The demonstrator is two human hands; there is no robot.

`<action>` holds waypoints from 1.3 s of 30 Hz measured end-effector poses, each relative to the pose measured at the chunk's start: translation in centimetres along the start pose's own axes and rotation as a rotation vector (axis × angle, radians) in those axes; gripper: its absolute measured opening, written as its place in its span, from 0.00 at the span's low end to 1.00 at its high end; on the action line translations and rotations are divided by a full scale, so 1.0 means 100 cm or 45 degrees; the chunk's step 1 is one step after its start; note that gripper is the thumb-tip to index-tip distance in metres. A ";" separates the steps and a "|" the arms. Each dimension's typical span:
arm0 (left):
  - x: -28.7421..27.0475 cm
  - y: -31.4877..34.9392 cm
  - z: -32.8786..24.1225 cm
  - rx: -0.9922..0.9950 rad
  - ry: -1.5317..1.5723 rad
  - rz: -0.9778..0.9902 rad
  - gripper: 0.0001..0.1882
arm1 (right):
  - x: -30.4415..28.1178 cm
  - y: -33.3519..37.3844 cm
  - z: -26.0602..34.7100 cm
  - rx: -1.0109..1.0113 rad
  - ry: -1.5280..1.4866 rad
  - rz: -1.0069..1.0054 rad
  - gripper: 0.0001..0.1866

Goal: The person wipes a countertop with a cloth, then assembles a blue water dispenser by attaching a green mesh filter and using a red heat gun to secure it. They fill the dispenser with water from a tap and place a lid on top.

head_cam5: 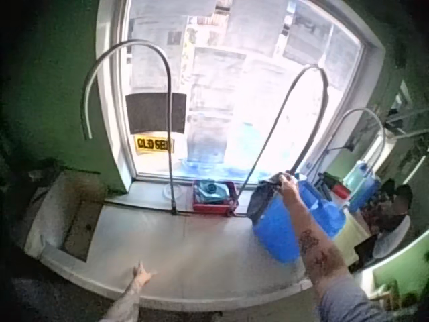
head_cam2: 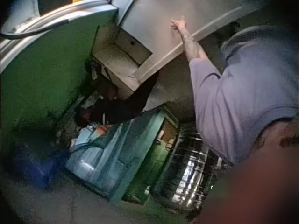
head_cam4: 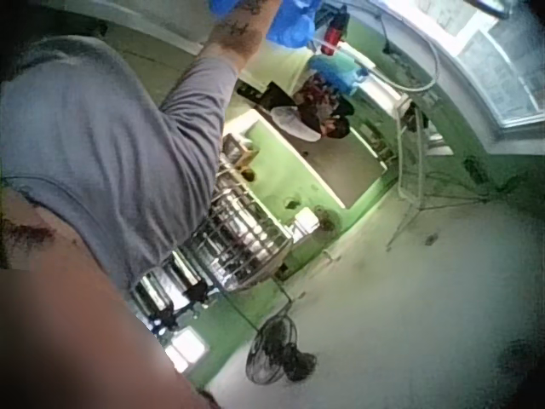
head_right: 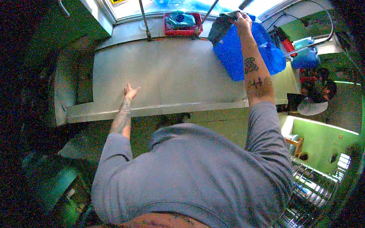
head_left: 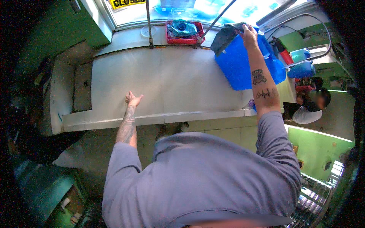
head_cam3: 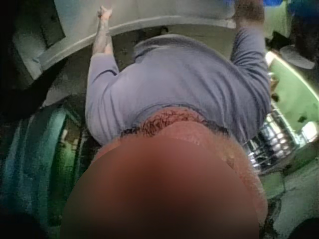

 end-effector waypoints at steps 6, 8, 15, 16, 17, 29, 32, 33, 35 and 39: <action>0.001 0.029 -0.018 -0.166 -0.299 0.175 0.69 | -0.012 -0.114 -0.079 -0.126 -0.063 -0.127 0.14; 0.004 0.035 -0.017 -0.163 -0.363 0.109 0.70 | -0.026 -0.177 -0.069 -0.351 1.009 0.167 0.15; 0.014 0.028 -0.012 -0.132 -0.287 0.080 0.71 | -0.024 -0.219 -0.019 -0.601 1.569 -0.366 0.16; 0.014 0.028 -0.012 -0.130 -0.314 0.044 0.71 | -0.017 -0.211 -0.014 -0.625 1.603 -0.257 0.16; 0.014 0.027 -0.012 -0.125 -0.304 0.036 0.71 | -0.010 -0.205 -0.011 -0.639 1.648 -0.144 0.16; 0.017 0.036 -0.008 -0.024 -0.295 -0.175 0.70 | 0.029 -0.219 -0.159 -0.364 2.234 0.923 0.16; 0.014 0.040 -0.009 0.006 -0.253 -0.153 0.69 | 0.022 -0.217 -0.221 -0.208 2.352 1.223 0.16; 0.013 0.042 -0.009 -0.018 -0.282 -0.112 0.69 | 0.015 -0.215 -0.241 -0.150 2.386 1.317 0.16; 0.009 0.044 -0.013 0.031 -0.242 -0.150 0.69 | 0.008 -0.215 -0.274 -0.050 2.455 1.471 0.16; 0.003 0.047 -0.018 -0.028 -0.231 -0.094 0.67 | 0.002 -0.218 -0.325 0.083 2.542 1.691 0.17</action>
Point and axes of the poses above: each hand's wrist, its own y-axis away from the middle knuckle, its own x-axis out of the palm, z = x × y, the point moved 2 cm from there along -y, towards the middle knuckle, and after that the axes turned 11 degrees about -y, right-handed, at the moved point
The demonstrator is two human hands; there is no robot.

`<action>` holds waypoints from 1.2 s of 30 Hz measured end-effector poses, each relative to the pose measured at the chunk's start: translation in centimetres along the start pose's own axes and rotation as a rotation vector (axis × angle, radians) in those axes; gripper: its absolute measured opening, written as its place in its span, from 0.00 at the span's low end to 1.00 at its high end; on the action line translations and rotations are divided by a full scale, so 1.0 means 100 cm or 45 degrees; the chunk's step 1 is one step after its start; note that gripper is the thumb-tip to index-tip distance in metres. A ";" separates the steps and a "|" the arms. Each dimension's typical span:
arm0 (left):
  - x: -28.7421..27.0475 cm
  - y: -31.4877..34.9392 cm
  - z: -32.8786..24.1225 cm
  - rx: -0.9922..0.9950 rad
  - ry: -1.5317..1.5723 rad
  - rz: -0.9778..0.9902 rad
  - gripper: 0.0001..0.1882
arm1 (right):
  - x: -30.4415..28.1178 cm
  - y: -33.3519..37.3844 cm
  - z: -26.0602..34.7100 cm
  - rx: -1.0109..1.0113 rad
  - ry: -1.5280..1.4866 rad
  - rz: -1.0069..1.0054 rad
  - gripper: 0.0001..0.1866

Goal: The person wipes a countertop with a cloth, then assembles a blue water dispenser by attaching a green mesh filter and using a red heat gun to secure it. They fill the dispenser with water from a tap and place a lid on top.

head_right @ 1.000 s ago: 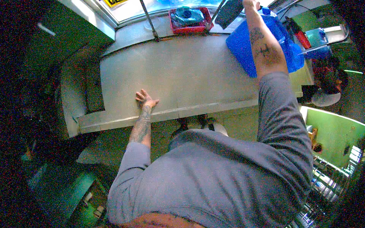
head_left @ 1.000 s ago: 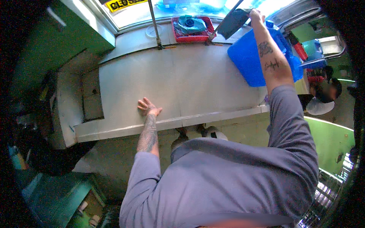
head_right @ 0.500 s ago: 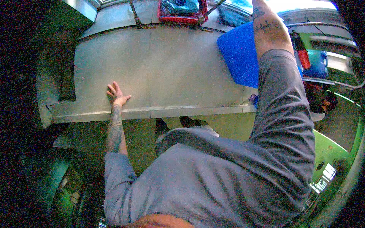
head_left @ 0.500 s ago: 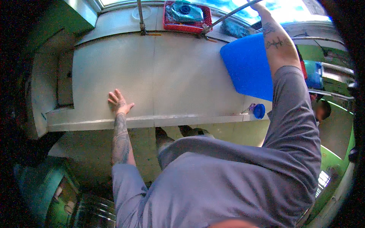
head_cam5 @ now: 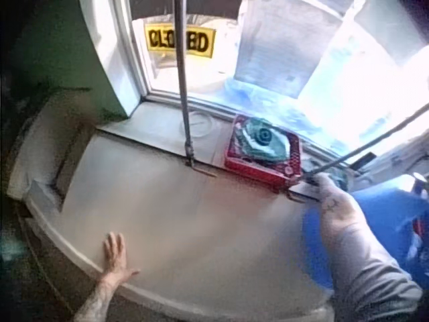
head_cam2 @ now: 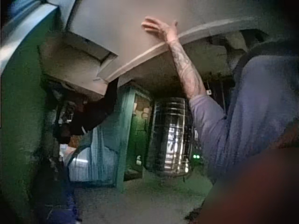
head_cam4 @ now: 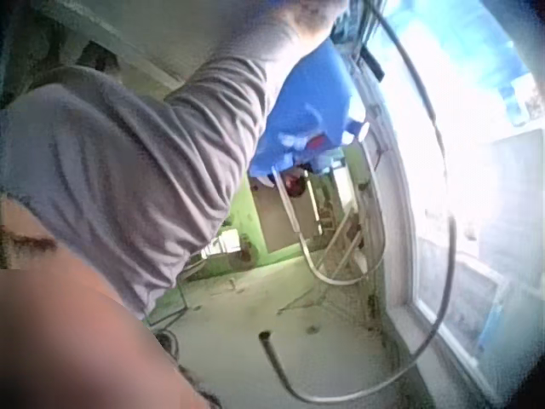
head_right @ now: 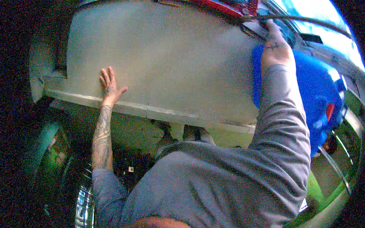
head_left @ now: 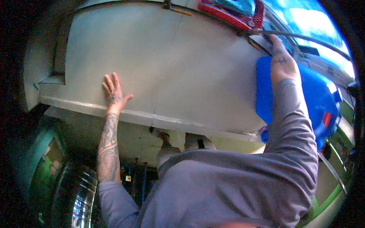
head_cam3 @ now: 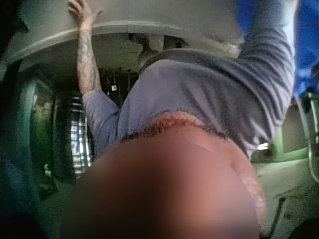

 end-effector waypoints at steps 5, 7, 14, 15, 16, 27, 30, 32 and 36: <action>0.001 0.000 -0.001 0.008 -0.005 0.002 0.66 | 0.004 -0.010 0.002 -0.041 0.044 0.125 0.17; 0.004 -0.002 0.001 0.022 -0.018 -0.012 0.67 | 0.005 0.000 0.008 -0.073 0.058 0.158 0.17; 0.014 -0.005 0.012 0.033 0.041 -0.047 0.67 | 0.009 0.039 0.058 -0.199 0.198 0.235 0.17; 0.014 -0.006 0.012 0.036 0.026 -0.023 0.67 | 0.008 0.044 0.064 -0.232 0.245 0.228 0.17; 0.015 -0.006 0.013 0.027 0.021 0.003 0.67 | 0.004 0.049 0.069 -0.258 0.284 0.203 0.17; 0.015 -0.013 0.009 -0.085 -0.090 0.087 0.67 | -0.070 0.257 0.150 0.665 -0.715 -0.960 0.21; 0.015 -0.020 0.020 -0.018 -0.106 0.210 0.67 | -0.047 0.320 0.192 0.462 -0.850 -0.999 0.19; 0.009 -0.023 0.033 0.135 -0.073 0.187 0.61 | -0.006 0.346 0.226 -0.047 -0.934 -0.856 0.18; 0.003 -0.005 0.050 0.388 0.220 0.130 0.49 | 0.118 0.364 0.336 -0.236 -1.245 -0.201 0.22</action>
Point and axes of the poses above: each hand's wrist, its own y-axis away from the middle knuckle, its own x-axis out of the palm, z = x × y, the point moved 2 cm from there along -y, towards the middle knuckle, and after that the axes turned 11 degrees about -y, right-handed, at the moved point
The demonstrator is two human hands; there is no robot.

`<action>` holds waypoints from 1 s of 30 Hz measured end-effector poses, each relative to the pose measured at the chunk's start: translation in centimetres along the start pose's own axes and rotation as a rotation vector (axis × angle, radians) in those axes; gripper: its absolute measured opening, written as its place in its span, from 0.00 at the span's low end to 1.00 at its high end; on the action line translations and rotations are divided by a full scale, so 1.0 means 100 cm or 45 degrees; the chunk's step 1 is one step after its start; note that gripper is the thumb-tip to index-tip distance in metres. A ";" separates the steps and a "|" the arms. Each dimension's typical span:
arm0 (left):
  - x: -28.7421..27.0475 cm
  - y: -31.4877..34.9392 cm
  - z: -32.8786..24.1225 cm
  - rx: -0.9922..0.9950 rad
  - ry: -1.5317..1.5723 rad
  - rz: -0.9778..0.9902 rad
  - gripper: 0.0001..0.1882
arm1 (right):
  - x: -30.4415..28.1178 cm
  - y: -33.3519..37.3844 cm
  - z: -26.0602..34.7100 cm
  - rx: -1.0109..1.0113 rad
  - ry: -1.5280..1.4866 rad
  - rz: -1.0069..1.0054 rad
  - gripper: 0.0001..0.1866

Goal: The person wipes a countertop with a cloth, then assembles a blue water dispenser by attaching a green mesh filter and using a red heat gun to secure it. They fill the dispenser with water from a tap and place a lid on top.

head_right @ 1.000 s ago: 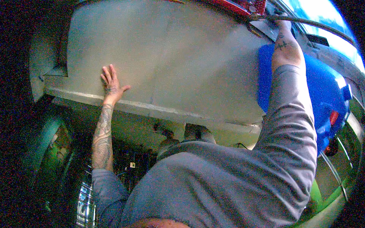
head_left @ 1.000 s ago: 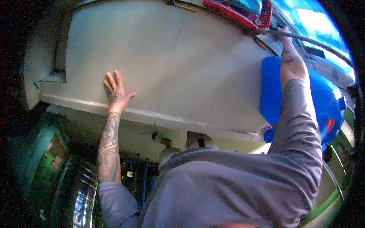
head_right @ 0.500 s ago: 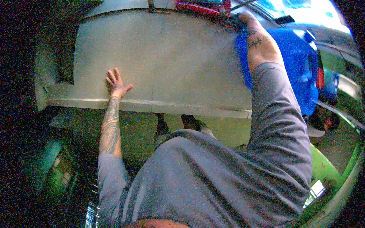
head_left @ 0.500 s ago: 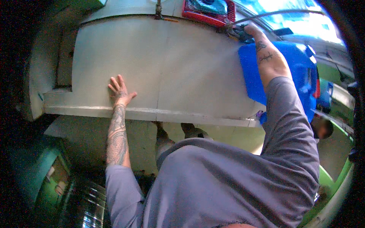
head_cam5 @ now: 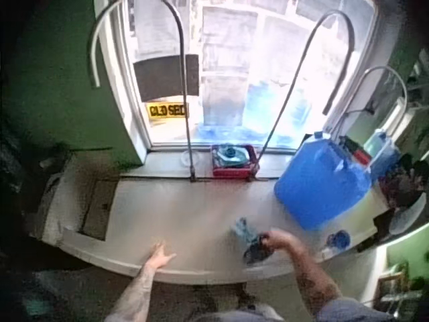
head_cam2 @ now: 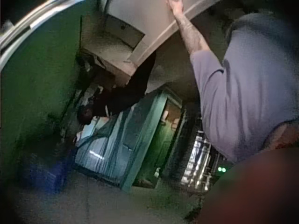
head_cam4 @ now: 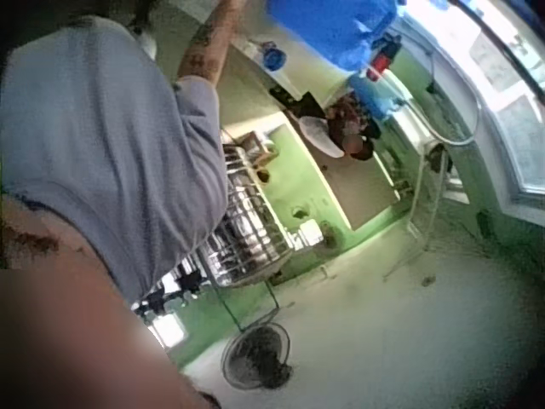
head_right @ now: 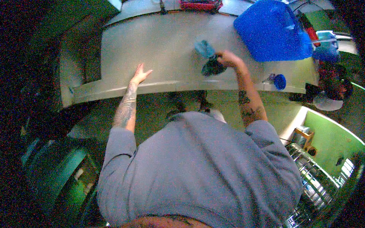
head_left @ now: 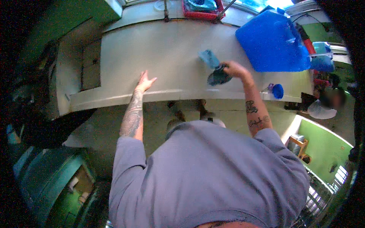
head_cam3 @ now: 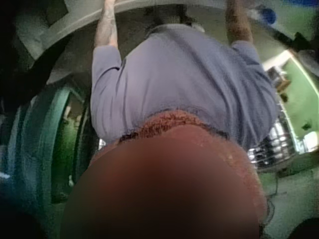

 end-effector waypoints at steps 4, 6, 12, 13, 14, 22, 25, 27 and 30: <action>0.027 0.025 -0.047 0.369 0.090 -0.091 0.43 | 0.197 0.017 -0.009 0.325 0.255 -0.255 0.36; 0.044 0.027 -0.089 0.566 0.001 -0.085 0.40 | 0.240 0.027 -0.014 0.032 0.502 -0.434 0.31; 0.089 0.003 -0.201 0.713 -0.292 -0.131 0.36 | 0.202 0.036 -0.057 -0.189 -0.108 -0.674 0.29; 0.091 -0.009 -0.216 0.722 -0.332 -0.204 0.36 | 0.196 0.039 -0.063 0.035 0.073 -0.797 0.25; 0.093 -0.020 -0.226 0.678 -0.303 -0.264 0.37 | 0.191 0.041 -0.066 0.058 0.234 -0.808 0.24; 0.117 -0.075 -0.240 0.263 0.005 -0.164 0.23 | 0.194 0.034 -0.067 0.054 -0.175 -0.599 0.18; 0.081 -0.070 -0.164 0.252 0.495 -0.335 0.18 | 0.178 0.028 -0.054 0.144 -0.484 -0.622 0.17; 0.055 -0.052 -0.087 0.152 0.710 -0.427 0.16 | 0.170 0.017 -0.033 -0.079 -0.453 -0.634 0.18; 0.013 -0.026 0.037 -0.146 0.633 -0.693 0.17 | 0.167 -0.016 0.008 -0.308 0.081 -0.478 0.25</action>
Point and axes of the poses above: each hand's wrist, its own y-axis away from the middle knuckle, its own x-axis out of the palm, z = x × y, the point moved 2 cm from there along -y, towards the middle knuckle, and after that the axes turned 11 degrees about -y, right-handed, at the moved point
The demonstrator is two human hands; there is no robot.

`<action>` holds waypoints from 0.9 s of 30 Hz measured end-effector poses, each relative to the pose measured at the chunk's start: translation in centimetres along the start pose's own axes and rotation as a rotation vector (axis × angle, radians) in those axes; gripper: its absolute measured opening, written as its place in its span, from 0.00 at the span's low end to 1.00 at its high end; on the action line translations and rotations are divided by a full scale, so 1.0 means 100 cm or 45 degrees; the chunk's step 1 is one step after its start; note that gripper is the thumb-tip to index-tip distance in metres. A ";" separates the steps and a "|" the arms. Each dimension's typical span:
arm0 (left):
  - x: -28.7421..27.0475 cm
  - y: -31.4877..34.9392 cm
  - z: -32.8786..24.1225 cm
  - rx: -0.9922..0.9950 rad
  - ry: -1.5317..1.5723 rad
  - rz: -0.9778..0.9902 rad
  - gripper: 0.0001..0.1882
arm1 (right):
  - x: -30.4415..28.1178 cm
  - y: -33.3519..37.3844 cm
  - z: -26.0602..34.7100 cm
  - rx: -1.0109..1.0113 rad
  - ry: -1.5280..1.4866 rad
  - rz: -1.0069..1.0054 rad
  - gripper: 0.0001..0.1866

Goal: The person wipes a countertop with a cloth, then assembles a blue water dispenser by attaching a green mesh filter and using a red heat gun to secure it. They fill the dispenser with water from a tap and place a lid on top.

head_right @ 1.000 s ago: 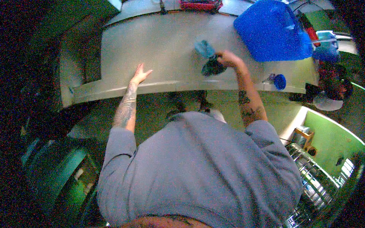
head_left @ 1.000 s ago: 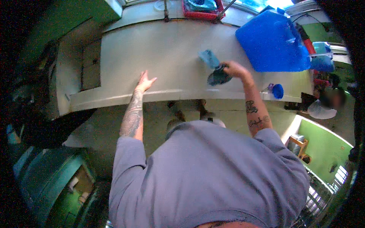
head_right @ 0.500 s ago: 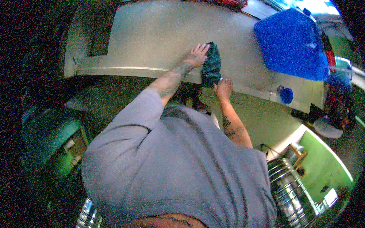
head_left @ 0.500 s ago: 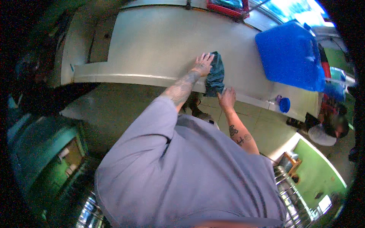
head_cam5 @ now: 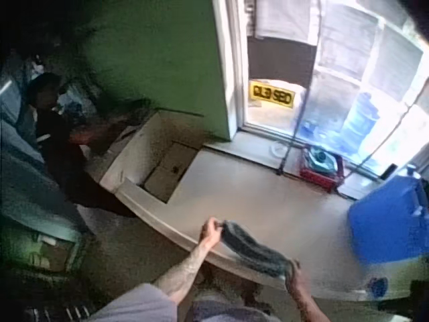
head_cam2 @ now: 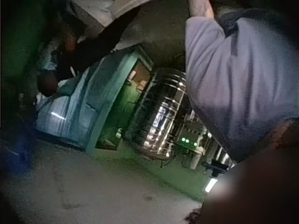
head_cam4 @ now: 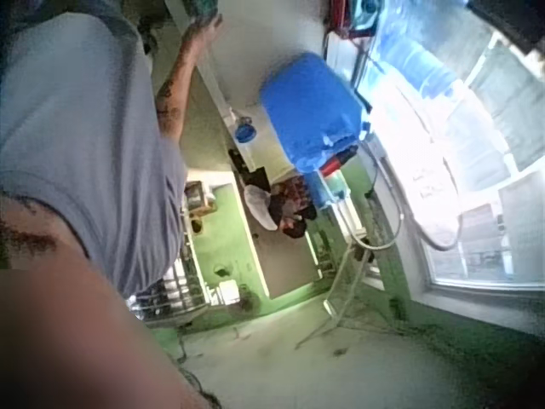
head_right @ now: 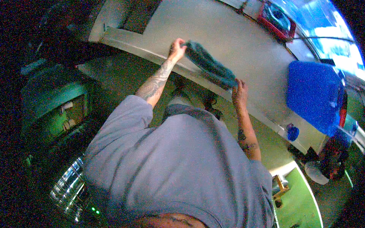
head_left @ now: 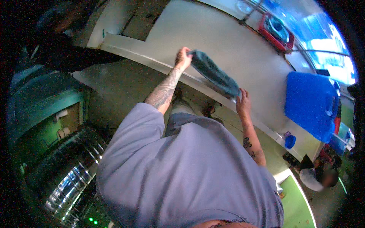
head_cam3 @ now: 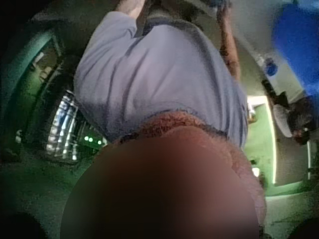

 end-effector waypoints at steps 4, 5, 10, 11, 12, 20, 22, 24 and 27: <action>-0.038 0.004 0.052 0.197 -0.138 -0.455 0.36 | 0.068 -0.048 0.064 -0.419 0.350 0.352 0.28; -0.031 0.010 0.058 0.136 -0.383 -0.123 0.42 | 0.086 -0.055 0.082 -0.412 0.423 0.401 0.28; -0.063 0.005 0.101 0.362 -0.505 -0.222 0.48 | 0.154 -0.116 0.174 -0.305 0.200 0.377 0.27; -0.079 -0.005 0.117 0.371 -0.525 -0.145 0.45 | 0.164 -0.137 0.190 -0.452 0.198 0.213 0.27; -0.102 -0.020 0.137 0.416 -0.541 -0.141 0.43 | 0.175 -0.156 0.204 -0.529 0.270 0.183 0.30; -0.262 -0.130 0.323 0.295 -0.236 -0.329 0.38 | 0.318 -0.202 0.339 -0.384 0.385 0.937 0.35; -0.277 -0.142 0.351 0.070 -0.530 -0.151 0.46 | 0.321 -0.197 0.351 -0.366 0.404 0.896 0.37; -0.294 -0.149 0.362 0.119 -0.702 -0.134 0.49 | 0.320 -0.193 0.355 -0.325 0.433 0.906 0.39; -0.304 -0.144 0.355 -0.019 -1.050 0.020 0.50 | 0.311 -0.191 0.354 -0.290 0.545 0.935 0.41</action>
Point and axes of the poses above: each hand's wrist, its own y-axis away from the middle knuckle, its own x-axis out of the palm, z = x × y, the point moved 2 cm from there along -y, towards the middle knuckle, and after that the axes turned 11 degrees about -y, right-handed, at the moved point
